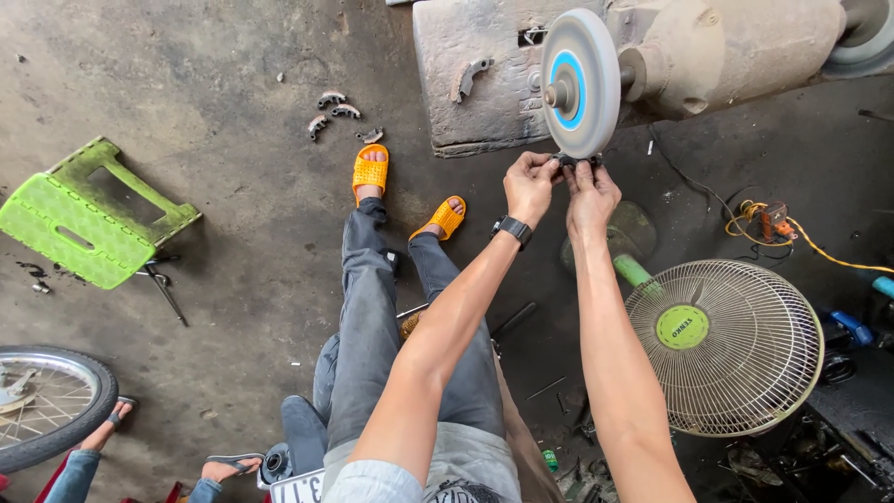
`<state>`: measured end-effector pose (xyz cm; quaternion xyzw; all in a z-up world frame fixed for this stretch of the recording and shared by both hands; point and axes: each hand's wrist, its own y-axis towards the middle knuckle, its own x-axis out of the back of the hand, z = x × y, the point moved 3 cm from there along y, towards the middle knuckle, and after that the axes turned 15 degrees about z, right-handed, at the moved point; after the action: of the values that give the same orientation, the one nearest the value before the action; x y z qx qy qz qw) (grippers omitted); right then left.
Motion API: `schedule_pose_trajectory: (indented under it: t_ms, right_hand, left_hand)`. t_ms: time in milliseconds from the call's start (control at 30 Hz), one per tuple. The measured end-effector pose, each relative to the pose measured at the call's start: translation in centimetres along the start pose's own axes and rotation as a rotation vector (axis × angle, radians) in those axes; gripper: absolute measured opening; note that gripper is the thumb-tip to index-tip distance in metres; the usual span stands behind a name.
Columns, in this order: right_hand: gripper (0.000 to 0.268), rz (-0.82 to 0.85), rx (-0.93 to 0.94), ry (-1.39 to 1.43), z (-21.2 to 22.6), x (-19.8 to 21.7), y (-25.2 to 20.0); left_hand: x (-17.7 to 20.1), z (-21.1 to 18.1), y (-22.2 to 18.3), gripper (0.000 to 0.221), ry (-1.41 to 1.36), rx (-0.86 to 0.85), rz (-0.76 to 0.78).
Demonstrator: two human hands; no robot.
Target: Grinding the edges of motorcycle brake shoes using a bench grinder in a workshop.
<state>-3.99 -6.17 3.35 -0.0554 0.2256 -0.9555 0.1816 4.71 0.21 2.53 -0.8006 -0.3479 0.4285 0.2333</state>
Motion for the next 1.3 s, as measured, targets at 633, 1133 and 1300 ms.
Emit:
schedule_pose_trajectory:
  t_ms: [633,1133,1300]
  right_hand:
    - [0.009,0.044,-0.073,-0.117,0.8,-0.8,0.2]
    - [0.011,0.259,-0.258,0.150,-0.1,-7.9,-4.5]
    - [0.040,0.446,-0.396,-0.437,-4.1,-11.8,-8.4]
  left_hand:
    - [-0.1,-1.2,-2.1,0.010,0.015,0.020,-0.078]
    - [7.3,-2.8,-6.3,0.016,0.151,-0.126,-0.215]
    - [20.5,-5.7,-9.2,0.013,0.551,-0.172,-0.408]
